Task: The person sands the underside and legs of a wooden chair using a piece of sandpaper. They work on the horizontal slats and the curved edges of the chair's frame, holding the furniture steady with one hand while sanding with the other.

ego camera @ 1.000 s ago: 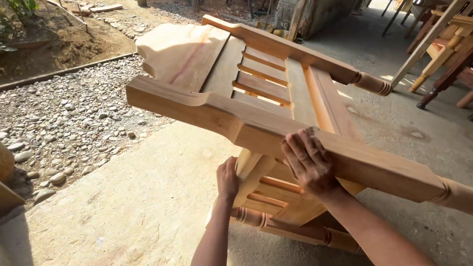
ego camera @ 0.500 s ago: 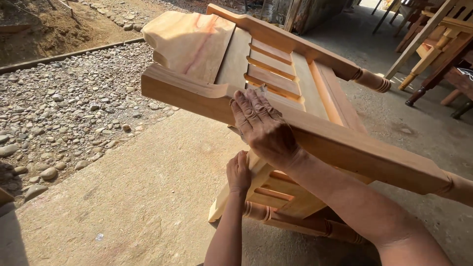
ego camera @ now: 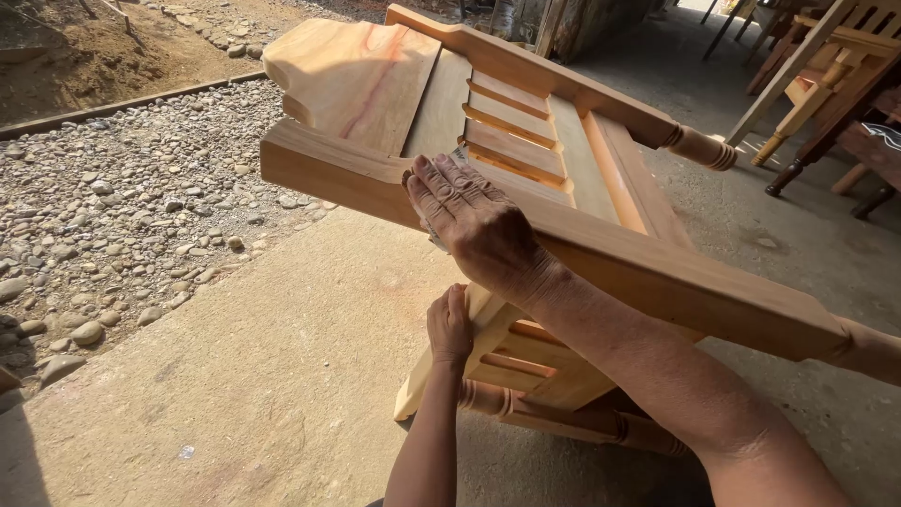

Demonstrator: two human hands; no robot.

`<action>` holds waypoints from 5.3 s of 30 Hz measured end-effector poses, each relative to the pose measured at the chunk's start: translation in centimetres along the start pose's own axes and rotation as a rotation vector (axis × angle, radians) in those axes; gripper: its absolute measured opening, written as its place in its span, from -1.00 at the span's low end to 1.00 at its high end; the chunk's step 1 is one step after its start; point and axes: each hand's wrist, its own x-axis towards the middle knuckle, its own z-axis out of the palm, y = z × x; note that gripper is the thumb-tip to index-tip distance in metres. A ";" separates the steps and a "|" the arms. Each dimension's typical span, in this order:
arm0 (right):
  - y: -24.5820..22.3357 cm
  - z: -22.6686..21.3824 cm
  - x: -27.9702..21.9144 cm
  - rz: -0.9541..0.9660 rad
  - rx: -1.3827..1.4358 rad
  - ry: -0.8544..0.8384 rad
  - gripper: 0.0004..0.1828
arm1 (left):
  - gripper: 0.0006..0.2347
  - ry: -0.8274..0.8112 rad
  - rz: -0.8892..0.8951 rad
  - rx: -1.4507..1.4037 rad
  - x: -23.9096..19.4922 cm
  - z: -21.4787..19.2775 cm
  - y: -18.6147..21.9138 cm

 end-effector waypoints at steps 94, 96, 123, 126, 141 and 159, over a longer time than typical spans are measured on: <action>1.1 0.2 -1.6 -0.037 -0.041 -0.045 -0.49 | -0.50 -0.006 0.005 0.003 0.6 0.2 0.0; 1.8 0.1 -3.2 -0.077 -0.130 -0.046 -0.49 | -0.48 -0.018 0.094 0.007 0.9 -0.1 -0.5; 7.3 -7.6 -4.5 0.184 0.668 -0.462 -0.60 | -0.52 -0.053 0.022 -0.040 0.8 -0.4 0.8; 9.6 -8.9 -6.8 0.325 0.627 -0.488 -0.65 | -0.55 -0.036 0.074 -0.102 0.6 -0.4 0.8; 2.9 -1.3 -4.3 -0.149 -0.044 -0.104 -0.41 | -0.55 0.007 0.025 -0.059 0.3 -0.3 0.9; 1.6 2.6 5.9 -0.176 0.206 -0.156 -0.51 | -0.56 -0.011 0.099 -0.053 0.3 -0.3 1.1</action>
